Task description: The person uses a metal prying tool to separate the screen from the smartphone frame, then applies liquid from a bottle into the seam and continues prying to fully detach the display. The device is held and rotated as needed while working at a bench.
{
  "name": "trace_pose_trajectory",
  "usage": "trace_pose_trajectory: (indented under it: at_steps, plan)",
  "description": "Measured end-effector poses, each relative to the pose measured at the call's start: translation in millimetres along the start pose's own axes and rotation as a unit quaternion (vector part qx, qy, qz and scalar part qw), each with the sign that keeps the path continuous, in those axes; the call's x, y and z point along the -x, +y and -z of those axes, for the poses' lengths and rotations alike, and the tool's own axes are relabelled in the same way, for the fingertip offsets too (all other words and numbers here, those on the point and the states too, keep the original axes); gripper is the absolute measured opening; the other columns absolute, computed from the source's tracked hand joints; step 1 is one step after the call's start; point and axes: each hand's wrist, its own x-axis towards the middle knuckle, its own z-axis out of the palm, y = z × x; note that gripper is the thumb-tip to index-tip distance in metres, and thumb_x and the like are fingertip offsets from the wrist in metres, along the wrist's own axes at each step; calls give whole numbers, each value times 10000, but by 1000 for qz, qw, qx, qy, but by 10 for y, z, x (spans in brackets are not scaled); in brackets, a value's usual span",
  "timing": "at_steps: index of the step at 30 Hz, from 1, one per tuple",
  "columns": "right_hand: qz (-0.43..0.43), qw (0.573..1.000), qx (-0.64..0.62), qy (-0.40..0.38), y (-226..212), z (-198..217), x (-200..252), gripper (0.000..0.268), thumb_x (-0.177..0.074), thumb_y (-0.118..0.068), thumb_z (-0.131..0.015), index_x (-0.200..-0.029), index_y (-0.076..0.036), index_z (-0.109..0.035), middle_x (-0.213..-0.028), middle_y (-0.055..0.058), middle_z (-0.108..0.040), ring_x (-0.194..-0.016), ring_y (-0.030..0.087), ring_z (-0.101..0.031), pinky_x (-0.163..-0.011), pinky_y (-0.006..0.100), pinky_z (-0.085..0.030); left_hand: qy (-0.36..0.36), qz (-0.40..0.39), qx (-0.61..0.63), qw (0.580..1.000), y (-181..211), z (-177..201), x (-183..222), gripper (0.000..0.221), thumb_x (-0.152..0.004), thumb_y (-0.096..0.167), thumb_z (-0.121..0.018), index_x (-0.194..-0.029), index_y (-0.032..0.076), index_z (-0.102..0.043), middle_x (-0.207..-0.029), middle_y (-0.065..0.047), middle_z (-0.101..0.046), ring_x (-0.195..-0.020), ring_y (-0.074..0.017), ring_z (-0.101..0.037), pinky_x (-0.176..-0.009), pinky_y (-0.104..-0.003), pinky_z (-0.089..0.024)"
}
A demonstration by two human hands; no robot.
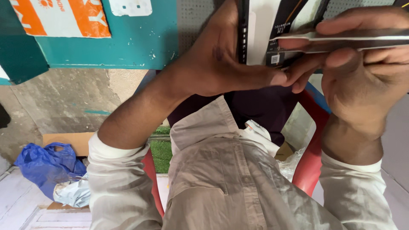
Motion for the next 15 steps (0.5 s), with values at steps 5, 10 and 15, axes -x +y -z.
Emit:
trace_pose_trajectory:
  at_steps: [5, 10, 15]
  plan:
    - [-72, 994, -75, 46, 160, 55, 126, 450, -1125, -326, -469, -1286, 89, -537, -1260, 298, -672, -790, 319, -758, -557, 311, -638, 28, 59, 26, 998, -34, -6, -18, 410, -1099, -13, -782, -1352, -1, -460, -1041, -53, -680, -852, -75, -664, -693, -219, -522]
    - [-30, 995, -86, 37, 290, 258, 254, 520, -1093, -393, -479, -1308, 79, -520, -1303, 247, -665, -914, 322, -762, -677, 325, -677, 43, 90, 17, 995, 29, 12, -55, 294, -1067, -3, -727, -1265, -12, -510, -840, -33, -696, -618, -59, -673, -496, -210, -498]
    - [63, 997, 55, 2, 314, 376, 430, 468, -1090, -336, -588, -1284, 81, -500, -1216, 251, -669, -986, 353, -740, -798, 381, -683, 40, 32, 42, 998, -68, 3, -11, 220, -1154, -11, -702, -1251, 15, -507, -851, -30, -692, -659, -53, -668, -522, -224, -475]
